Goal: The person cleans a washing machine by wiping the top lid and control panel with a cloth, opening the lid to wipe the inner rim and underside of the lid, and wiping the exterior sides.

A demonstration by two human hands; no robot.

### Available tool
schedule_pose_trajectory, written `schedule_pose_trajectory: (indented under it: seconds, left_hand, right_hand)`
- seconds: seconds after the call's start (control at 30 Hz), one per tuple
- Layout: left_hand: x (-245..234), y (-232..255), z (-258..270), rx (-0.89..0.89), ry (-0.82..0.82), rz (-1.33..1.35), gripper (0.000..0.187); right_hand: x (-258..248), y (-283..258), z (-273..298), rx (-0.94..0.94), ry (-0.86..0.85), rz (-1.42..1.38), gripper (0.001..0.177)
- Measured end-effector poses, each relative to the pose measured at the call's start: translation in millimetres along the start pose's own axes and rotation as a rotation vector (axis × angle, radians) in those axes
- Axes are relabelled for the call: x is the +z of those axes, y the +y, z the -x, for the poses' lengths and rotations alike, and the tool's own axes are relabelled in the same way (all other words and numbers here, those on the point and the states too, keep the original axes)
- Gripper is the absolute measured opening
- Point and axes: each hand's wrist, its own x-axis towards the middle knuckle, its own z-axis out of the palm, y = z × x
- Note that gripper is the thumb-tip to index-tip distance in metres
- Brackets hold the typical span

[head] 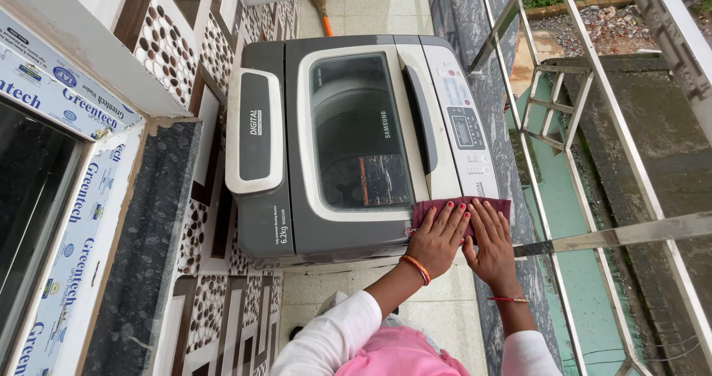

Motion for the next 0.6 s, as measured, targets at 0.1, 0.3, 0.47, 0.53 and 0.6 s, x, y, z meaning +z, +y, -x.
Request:
schedule_pose_trajectory:
  seconds: [0.1, 0.3, 0.47, 0.53, 0.6]
  left_hand:
    - [0.9, 4.9, -1.8, 0.004, -0.009, -0.036, 0.055]
    - [-12.1, -1.7, 14.1, 0.037, -0.046, -0.079, 0.054]
    - [-27.4, -19.6, 43.5, 0.009, -0.016, -0.080, 0.055]
    - [-39.4, -31.5, 56.3, -0.004, -0.022, -0.084, 0.056]
    - [-54.7, -44.8, 72.6, -0.022, -0.005, -0.166, 0.056]
  right_hand:
    - [7.4, 5.0, 4.5, 0.032, 0.047, -0.030, 0.059]
    - [25.0, -15.1, 15.7, 0.084, 0.108, -0.019, 0.059]
    - [35.9, -47.0, 14.2, 0.081, 0.071, -0.002, 0.061]
    - [39.9, -65.6, 11.1, 0.046, 0.076, -0.013, 0.063]
    - [45.6, -85.4, 5.6, 0.029, 0.065, -0.019, 0.064]
